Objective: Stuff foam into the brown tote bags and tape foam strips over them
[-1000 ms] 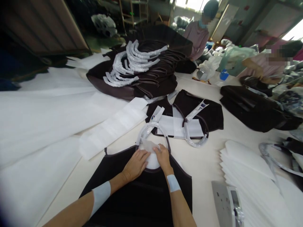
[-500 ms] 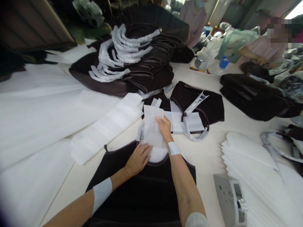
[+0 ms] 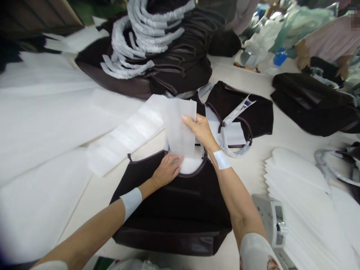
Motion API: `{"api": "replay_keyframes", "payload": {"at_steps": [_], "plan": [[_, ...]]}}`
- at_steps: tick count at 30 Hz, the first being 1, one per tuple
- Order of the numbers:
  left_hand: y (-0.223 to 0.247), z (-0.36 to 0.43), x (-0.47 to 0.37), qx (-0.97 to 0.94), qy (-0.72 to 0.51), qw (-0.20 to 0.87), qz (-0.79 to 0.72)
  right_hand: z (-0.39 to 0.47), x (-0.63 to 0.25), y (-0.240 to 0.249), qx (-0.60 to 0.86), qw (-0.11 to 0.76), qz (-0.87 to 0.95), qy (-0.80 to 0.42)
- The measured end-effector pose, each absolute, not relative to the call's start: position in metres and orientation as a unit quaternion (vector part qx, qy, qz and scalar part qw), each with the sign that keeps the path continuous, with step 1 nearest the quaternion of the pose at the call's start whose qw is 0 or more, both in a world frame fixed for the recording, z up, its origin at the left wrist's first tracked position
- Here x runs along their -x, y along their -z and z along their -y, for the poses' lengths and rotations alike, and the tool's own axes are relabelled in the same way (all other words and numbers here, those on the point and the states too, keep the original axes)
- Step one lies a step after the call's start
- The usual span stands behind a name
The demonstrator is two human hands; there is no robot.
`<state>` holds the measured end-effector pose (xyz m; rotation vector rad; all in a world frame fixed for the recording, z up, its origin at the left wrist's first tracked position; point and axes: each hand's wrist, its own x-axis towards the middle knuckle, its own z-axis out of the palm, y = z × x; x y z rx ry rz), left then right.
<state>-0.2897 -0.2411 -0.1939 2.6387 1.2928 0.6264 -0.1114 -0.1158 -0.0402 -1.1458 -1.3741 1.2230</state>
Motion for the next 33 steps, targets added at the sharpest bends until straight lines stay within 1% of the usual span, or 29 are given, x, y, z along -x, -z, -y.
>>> {"api": "replay_keyframes", "payload": {"at_steps": [3,5,6,8,11,13,15,19,22,24,28,31,33], "plan": [[0.191,0.238,0.286,-0.876,-0.171,0.093,-0.442,0.203,0.093,0.03,0.479,0.422,0.625,-0.449],[0.19,0.236,0.283,-0.874,-0.14,0.122,-0.448,0.271,0.084,0.039,0.469,0.396,0.659,-0.434],[0.19,0.235,0.283,-0.873,-0.13,0.134,-0.45,0.304,0.082,0.048,0.461,0.378,0.678,-0.43],[0.19,0.234,0.282,-0.874,-0.121,0.148,-0.448,0.363,0.082,0.075,0.479,0.361,0.702,-0.384],[0.191,0.233,0.283,-0.876,-0.127,0.159,-0.438,0.416,0.09,0.122,0.527,0.298,0.732,-0.312],[0.192,0.232,0.284,-0.877,-0.132,0.164,-0.432,0.426,0.097,0.147,0.543,0.256,0.741,-0.302],[0.194,0.229,0.283,-0.876,-0.135,0.17,-0.43,0.424,0.103,0.165,0.57,0.241,0.717,-0.322],[0.191,0.225,0.285,-0.882,-0.132,0.185,-0.413,0.413,0.111,0.183,0.624,0.258,0.65,-0.348],[0.178,0.24,0.3,-0.889,-0.132,0.199,-0.391,0.414,0.111,0.186,0.632,0.268,0.639,-0.346],[0.166,0.267,0.318,-0.88,-0.142,0.2,-0.406,0.417,0.108,0.186,0.634,0.276,0.635,-0.345],[0.149,0.349,0.345,-0.85,-0.163,0.166,-0.472,0.415,0.104,0.184,0.626,0.297,0.635,-0.343],[0.152,0.4,0.343,-0.855,-0.155,0.137,-0.476,0.409,0.105,0.185,0.601,0.322,0.644,-0.347],[0.161,0.416,0.336,-0.862,-0.138,0.12,-0.474,0.406,0.107,0.187,0.573,0.339,0.658,-0.352]]}}
